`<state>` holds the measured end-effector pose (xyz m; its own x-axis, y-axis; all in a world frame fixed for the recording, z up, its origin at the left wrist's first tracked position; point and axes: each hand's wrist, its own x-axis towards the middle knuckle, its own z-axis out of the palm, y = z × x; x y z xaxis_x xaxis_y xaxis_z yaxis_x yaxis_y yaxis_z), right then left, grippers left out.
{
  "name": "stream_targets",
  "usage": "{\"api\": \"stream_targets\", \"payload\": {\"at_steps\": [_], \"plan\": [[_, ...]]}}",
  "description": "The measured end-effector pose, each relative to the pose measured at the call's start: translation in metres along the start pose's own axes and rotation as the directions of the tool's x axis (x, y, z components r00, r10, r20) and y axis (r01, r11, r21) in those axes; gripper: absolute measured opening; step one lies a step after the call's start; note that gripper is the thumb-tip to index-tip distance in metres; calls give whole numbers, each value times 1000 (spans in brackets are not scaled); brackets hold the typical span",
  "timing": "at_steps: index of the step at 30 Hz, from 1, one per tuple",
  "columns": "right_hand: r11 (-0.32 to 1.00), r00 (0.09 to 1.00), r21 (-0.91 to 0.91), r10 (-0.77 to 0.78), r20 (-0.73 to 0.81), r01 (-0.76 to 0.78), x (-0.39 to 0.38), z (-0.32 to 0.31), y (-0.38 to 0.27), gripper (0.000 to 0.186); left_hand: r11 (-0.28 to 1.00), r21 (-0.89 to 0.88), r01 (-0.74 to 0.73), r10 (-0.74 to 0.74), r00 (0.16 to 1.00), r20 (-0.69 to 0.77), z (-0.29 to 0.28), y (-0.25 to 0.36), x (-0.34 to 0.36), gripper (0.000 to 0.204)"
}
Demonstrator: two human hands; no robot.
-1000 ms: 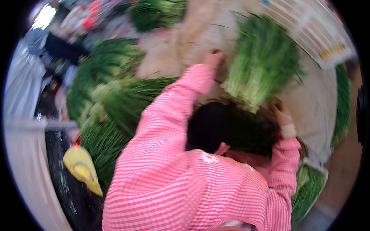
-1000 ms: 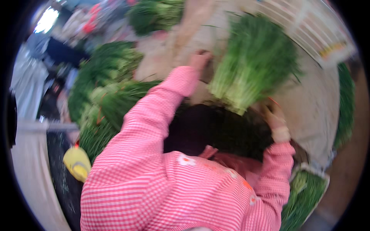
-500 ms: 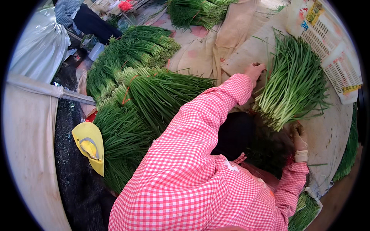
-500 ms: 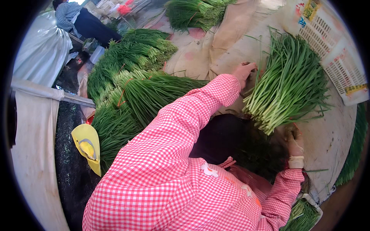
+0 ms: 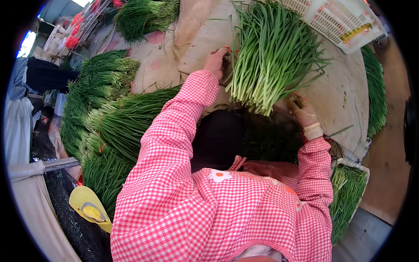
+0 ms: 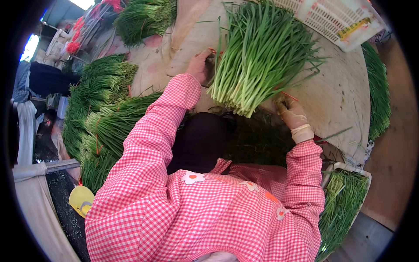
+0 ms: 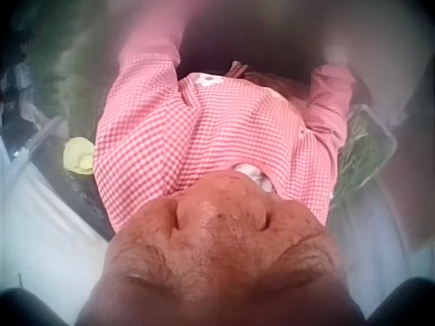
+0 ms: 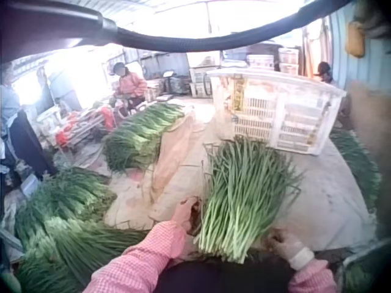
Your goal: The person gathers green onions, aligns them into bunches, and ties them with rubber bands. The person places the finished bundles into a white plastic basket. The person repeats this process throughout the clip.
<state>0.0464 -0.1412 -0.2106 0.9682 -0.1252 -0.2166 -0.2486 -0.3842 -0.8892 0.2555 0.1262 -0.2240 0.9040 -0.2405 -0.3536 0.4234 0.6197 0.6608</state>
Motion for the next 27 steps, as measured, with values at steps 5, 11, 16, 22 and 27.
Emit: {"api": "stream_targets", "payload": {"at_steps": [5,11,16,22,27], "plan": [[1000,1000,6,8,12,-8,3,0,5,13,983,-155,94,-102,994,-49,1,2,-4,8],[999,1000,-36,-7,8,7,4,-2,8,13,998,-33,52,-53,999,-9,6,-1,-10,6],[999,1000,-46,-8,-10,7,4,0,7,14,973,217,-79,77,997,21,7,2,-11,4],[995,1000,-95,3,7,-2,1,-2,3,18,920,356,-163,170,985,13,-5,1,-3,8],[941,945,-297,-234,-229,161,-13,-17,-46,19,912,365,-186,207,978,-20,1,0,-8,21]]}}
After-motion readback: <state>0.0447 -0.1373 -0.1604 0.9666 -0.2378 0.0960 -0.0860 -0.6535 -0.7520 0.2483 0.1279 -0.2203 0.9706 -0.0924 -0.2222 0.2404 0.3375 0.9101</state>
